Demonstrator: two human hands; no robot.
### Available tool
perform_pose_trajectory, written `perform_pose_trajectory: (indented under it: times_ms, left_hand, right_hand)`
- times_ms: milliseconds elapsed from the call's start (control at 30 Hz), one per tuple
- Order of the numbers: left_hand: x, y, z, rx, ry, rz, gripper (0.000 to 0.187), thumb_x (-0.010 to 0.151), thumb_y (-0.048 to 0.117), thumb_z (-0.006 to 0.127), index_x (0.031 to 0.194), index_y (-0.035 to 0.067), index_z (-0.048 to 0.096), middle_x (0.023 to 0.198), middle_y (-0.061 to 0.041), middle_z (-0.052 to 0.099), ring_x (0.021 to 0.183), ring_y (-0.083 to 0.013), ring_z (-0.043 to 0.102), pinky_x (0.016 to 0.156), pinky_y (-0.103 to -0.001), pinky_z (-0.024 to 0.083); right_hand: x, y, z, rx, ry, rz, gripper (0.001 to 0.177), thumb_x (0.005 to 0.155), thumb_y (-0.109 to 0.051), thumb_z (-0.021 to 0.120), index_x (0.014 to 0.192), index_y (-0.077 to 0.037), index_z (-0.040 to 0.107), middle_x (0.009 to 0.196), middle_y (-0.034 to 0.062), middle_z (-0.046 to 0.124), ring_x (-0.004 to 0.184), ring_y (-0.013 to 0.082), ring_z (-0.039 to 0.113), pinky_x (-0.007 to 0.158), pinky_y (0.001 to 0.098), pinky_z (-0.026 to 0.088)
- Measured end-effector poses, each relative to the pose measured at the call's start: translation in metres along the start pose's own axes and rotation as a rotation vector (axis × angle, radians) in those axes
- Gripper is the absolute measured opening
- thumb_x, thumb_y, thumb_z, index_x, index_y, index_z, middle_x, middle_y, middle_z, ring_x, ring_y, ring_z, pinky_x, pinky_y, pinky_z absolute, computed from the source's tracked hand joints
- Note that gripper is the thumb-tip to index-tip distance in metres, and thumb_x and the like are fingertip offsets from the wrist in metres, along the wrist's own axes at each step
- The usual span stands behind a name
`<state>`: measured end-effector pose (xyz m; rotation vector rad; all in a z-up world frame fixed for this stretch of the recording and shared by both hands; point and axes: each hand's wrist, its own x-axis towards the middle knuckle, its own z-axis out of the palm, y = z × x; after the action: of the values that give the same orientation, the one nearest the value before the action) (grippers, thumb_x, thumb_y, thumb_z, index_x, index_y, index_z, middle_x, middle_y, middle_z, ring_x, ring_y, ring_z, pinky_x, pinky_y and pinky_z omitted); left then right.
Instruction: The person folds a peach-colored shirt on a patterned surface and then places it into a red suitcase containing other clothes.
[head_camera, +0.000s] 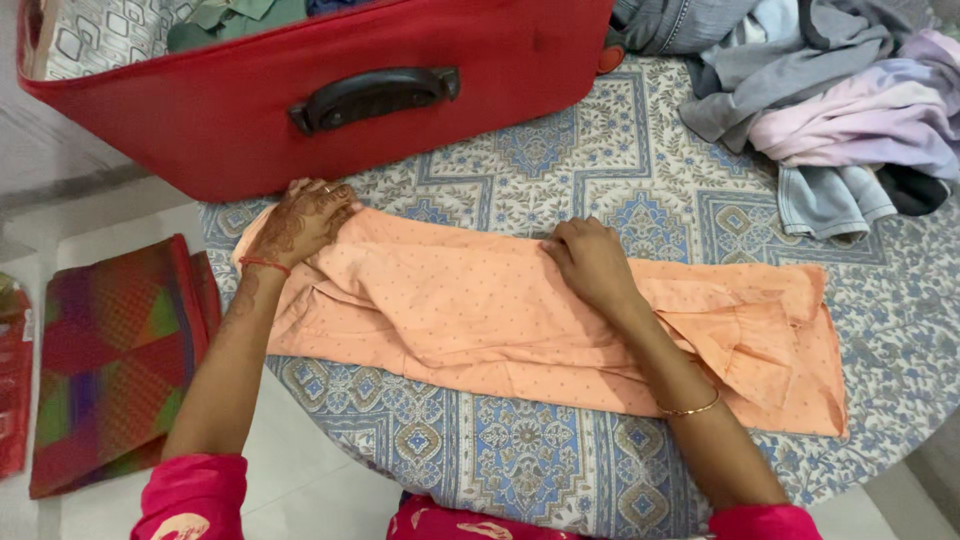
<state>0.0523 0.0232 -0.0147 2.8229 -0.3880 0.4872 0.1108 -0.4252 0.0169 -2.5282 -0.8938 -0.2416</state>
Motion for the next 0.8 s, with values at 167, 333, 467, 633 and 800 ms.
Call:
perform_pose_trajectory:
  times_ms: [167, 333, 467, 633, 800]
  left_hand:
    - [0.012, 0.004, 0.000, 0.203, -0.151, -0.114, 0.029, 0.106, 0.037, 0.056, 0.110, 0.013, 0.072, 0.110, -0.010, 0.071, 0.112, -0.0305, 0.062, 0.103, -0.050, 0.041]
    - [0.004, 0.005, -0.007, 0.092, 0.120, -0.002, 0.030, 0.099, 0.032, 0.060, 0.115, 0.010, 0.072, 0.117, -0.014, 0.071, 0.111, -0.0343, 0.061, 0.099, -0.048, 0.041]
    - [-0.019, 0.017, -0.022, -0.011, 0.269, -0.220, 0.022, 0.102, 0.018, 0.059, 0.119, 0.012, 0.072, 0.124, -0.010, 0.071, 0.119, -0.0321, 0.062, 0.106, -0.048, 0.042]
    - [-0.051, 0.054, -0.021, -0.290, 0.316, -0.457, 0.030, 0.108, 0.021, 0.054, 0.135, 0.015, 0.065, 0.133, -0.008, 0.064, 0.124, -0.0275, 0.060, 0.112, -0.046, 0.045]
    - [-0.049, 0.086, 0.030, -0.031, 0.122, -0.331, 0.050, 0.107, 0.037, 0.047, 0.150, 0.012, 0.052, 0.159, -0.014, 0.046, 0.148, -0.0383, 0.035, 0.118, -0.058, 0.024]
  right_hand:
    - [-0.004, -0.005, 0.008, -0.136, 0.062, 0.012, 0.021, 0.095, -0.028, 0.067, 0.096, -0.007, 0.069, 0.094, 0.0093, 0.067, 0.098, 0.0308, 0.060, 0.091, 0.0500, 0.038]
    - [-0.008, -0.017, 0.002, -0.250, 0.249, -0.093, 0.013, 0.091, -0.016, 0.066, 0.101, -0.008, 0.068, 0.099, 0.0108, 0.066, 0.102, 0.0314, 0.060, 0.096, 0.0488, 0.038]
    - [-0.014, -0.049, 0.006, -0.018, 0.135, -0.156, 0.016, 0.095, -0.009, 0.061, 0.110, -0.009, 0.068, 0.113, 0.0095, 0.067, 0.113, 0.0311, 0.061, 0.104, 0.0475, 0.042]
    - [-0.018, -0.114, 0.030, 0.145, -0.105, -0.479, 0.037, 0.102, -0.031, 0.057, 0.128, -0.006, 0.064, 0.138, 0.0112, 0.063, 0.134, 0.0289, 0.056, 0.115, 0.0526, 0.036]
    - [-0.016, -0.150, 0.048, -0.046, -0.210, -0.479, 0.073, 0.097, -0.063, 0.047, 0.154, -0.017, 0.046, 0.165, 0.0088, 0.034, 0.149, 0.0413, 0.028, 0.113, 0.0699, 0.020]
